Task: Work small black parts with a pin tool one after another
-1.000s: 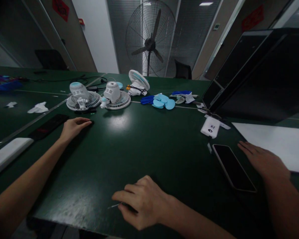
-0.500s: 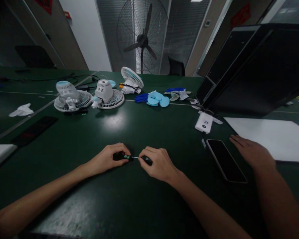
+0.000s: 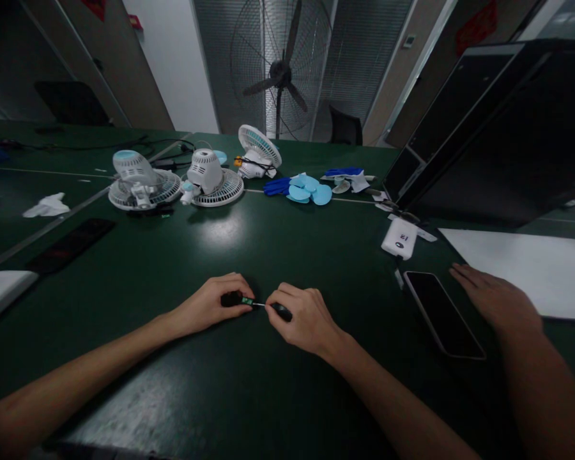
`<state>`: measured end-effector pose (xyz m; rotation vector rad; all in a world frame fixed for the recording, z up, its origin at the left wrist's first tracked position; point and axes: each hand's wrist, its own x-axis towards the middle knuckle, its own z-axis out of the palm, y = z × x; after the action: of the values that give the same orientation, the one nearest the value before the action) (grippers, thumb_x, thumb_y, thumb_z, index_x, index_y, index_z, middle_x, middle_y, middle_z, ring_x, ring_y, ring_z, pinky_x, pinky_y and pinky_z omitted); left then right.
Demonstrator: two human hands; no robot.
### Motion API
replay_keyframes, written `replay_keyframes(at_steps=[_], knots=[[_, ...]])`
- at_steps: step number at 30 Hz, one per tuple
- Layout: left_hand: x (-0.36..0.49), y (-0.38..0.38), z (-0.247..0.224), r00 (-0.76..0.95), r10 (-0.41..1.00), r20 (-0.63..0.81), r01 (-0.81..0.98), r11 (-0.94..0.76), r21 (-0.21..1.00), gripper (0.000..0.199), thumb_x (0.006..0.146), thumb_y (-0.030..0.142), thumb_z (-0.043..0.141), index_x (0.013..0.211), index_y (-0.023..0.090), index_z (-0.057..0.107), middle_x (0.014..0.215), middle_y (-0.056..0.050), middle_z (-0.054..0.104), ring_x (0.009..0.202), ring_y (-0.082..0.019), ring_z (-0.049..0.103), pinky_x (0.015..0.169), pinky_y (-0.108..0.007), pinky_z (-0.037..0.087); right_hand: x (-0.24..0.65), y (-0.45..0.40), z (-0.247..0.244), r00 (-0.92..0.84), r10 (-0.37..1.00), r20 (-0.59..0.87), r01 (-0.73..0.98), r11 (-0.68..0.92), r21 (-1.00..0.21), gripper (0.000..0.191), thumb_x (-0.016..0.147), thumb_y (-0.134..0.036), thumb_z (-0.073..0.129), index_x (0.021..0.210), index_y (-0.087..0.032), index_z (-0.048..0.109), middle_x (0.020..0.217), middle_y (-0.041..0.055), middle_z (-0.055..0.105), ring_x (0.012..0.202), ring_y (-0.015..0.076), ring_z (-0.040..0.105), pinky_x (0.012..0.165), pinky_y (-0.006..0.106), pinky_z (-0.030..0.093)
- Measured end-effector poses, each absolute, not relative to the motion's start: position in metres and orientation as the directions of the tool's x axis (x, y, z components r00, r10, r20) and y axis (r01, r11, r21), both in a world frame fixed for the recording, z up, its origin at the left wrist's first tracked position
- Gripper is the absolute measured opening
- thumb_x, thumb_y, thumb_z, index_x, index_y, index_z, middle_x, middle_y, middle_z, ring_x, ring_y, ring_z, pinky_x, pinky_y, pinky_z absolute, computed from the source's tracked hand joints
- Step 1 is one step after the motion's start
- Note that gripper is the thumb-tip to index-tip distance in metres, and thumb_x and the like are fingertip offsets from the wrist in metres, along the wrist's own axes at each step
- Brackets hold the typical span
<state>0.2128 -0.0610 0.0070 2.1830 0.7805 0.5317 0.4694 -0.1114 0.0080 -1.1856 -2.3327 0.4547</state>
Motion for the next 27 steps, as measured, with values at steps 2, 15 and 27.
replay_keyframes(at_steps=[2,15,27], knots=[[0.213,-0.061,0.007,0.728,0.673,0.128,0.363,-0.538,0.761,0.016,0.093,0.03,0.071,0.104,0.019,0.072,0.101,-0.006,0.067,0.092,-0.019,0.062,0.082,-0.031,0.049,0.465,-0.111,0.008,-0.5,0.82,0.279,0.652,0.568,-0.501,0.012,0.098,-0.022,0.06,0.098,-0.02,0.072,0.093,0.0024,0.07,0.075,0.0139,0.065,0.068,0.027,0.046],[0.208,-0.064,0.011,0.77,0.619,0.152,0.341,-0.601,0.723,0.018,0.094,0.027,0.069,0.112,0.022,0.072,0.11,-0.006,0.069,0.106,-0.022,0.06,0.096,-0.037,0.047,0.467,-0.113,0.009,-0.433,0.83,0.351,0.604,0.556,-0.571,0.014,0.099,-0.022,0.058,0.099,-0.018,0.071,0.093,0.0042,0.07,0.078,0.0151,0.066,0.072,0.027,0.052],[0.1,0.003,0.005,0.542,0.831,0.124,0.588,-0.48,0.651,0.031,0.097,0.042,0.06,0.118,0.025,0.074,0.121,-0.01,0.068,0.112,-0.026,0.065,0.101,-0.036,0.05,0.48,-0.106,0.008,-0.344,0.862,0.372,0.57,0.507,-0.647,0.014,0.1,-0.023,0.059,0.096,-0.018,0.071,0.09,0.0051,0.071,0.079,0.017,0.068,0.072,0.03,0.055]])
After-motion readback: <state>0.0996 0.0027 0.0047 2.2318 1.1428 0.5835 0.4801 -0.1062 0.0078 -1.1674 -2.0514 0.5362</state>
